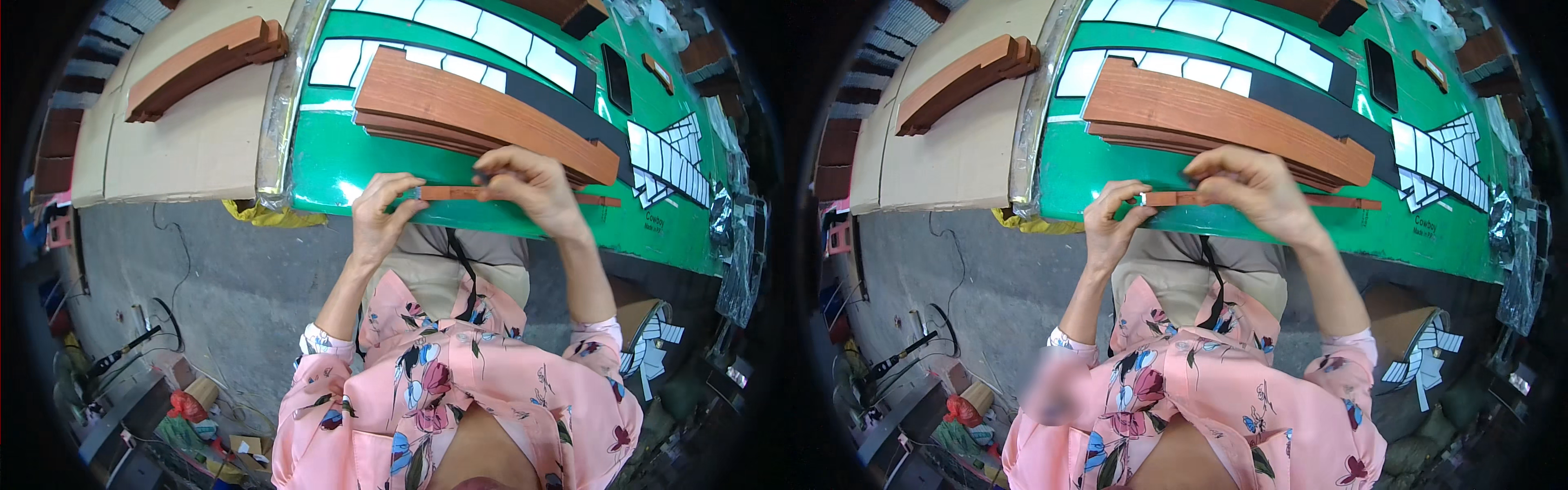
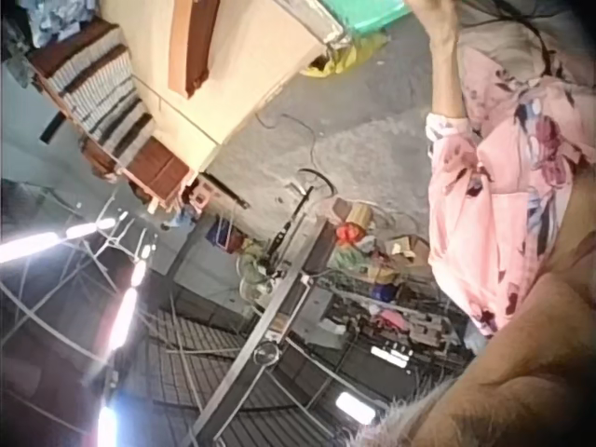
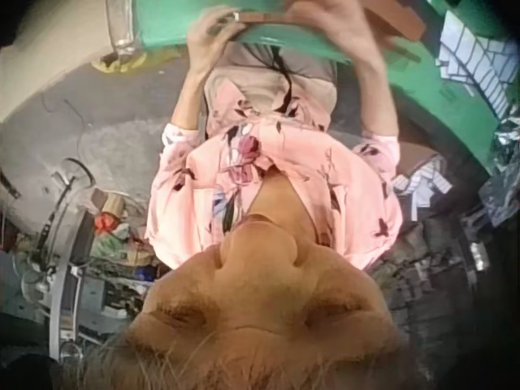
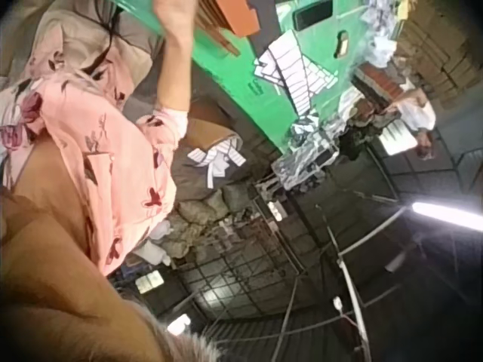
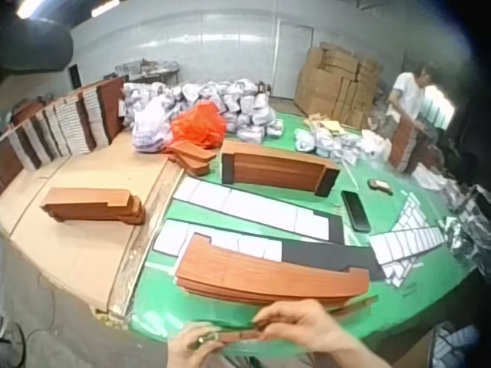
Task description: Applying black adhesive foam strips to wooden furniture components.
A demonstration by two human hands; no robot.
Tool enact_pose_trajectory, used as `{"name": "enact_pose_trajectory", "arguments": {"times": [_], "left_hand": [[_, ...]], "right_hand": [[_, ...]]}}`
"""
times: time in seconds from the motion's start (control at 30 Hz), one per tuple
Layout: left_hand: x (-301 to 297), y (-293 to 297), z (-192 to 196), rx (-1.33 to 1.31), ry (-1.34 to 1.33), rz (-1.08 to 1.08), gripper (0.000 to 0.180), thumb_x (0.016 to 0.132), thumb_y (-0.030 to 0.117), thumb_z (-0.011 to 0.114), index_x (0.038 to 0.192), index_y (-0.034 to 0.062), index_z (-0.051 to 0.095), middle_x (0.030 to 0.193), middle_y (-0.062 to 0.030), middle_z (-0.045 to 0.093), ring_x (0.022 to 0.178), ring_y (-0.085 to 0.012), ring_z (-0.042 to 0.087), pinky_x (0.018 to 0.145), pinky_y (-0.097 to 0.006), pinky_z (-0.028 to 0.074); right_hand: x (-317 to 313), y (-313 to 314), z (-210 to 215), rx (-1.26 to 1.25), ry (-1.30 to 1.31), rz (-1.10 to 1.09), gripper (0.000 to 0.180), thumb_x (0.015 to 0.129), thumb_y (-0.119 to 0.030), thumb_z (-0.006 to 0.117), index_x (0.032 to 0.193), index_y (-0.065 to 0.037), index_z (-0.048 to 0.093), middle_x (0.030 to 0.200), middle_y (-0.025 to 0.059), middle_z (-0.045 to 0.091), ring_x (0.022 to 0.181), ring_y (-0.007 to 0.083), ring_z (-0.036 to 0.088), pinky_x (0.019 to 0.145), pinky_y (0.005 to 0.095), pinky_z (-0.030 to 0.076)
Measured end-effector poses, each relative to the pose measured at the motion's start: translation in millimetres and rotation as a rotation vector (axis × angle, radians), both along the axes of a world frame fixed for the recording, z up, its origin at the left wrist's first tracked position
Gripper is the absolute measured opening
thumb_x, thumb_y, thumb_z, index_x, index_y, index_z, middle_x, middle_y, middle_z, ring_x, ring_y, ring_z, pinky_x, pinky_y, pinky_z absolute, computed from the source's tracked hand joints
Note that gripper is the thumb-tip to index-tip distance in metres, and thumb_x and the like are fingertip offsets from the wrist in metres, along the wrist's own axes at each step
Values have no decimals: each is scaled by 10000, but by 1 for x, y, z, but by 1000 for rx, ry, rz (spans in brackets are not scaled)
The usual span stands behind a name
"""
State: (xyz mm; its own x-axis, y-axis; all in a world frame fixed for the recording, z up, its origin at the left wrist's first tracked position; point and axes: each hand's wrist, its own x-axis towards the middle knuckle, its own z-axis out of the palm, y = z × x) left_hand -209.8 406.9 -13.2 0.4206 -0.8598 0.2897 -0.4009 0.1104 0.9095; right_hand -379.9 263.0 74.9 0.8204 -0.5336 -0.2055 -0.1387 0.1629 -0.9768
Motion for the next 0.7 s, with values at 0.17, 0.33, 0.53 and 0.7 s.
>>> {"name": "enact_pose_trajectory", "arguments": {"times": [0.17, 0.33, 0.53, 0.7], "left_hand": [[-8, 1, -8, -19, 75, 25, 298, 686, 20, 744, 972, 40, 659, 960, -75, 644, 798, -162, 580, 669, -259, 462], [-9, -2, -12, -66, 68, 24, 281, 700, 58, 747, 967, 44, 661, 945, -71, 640, 819, -160, 582, 654, -257, 464], [-8, -2, -11, -74, 53, 28, 259, 699, 66, 751, 943, 42, 666, 916, -66, 640, 819, -162, 592, 637, -260, 469], [-8, -3, -11, -85, 62, 32, 261, 693, 68, 756, 939, 47, 670, 883, -64, 637, 785, -156, 596, 627, -253, 469]], "right_hand": [[13, 31, -22, -818, 29, -114, 180, 738, -81, 707, 900, -17, 663, 860, 84, 643, 751, 188, 620, 648, 297, 489], [18, 43, -30, -1079, 69, -155, 203, 703, -109, 727, 887, -46, 670, 855, 73, 634, 736, 226, 606, 635, 313, 492], [22, 45, -31, -1155, 93, -145, 196, 695, -101, 728, 881, -61, 679, 847, 51, 626, 714, 203, 600, 612, 306, 491], [23, 45, -32, -1170, 101, -131, 197, 687, -90, 732, 877, -64, 683, 841, 44, 625, 706, 197, 598, 602, 302, 490]]}}
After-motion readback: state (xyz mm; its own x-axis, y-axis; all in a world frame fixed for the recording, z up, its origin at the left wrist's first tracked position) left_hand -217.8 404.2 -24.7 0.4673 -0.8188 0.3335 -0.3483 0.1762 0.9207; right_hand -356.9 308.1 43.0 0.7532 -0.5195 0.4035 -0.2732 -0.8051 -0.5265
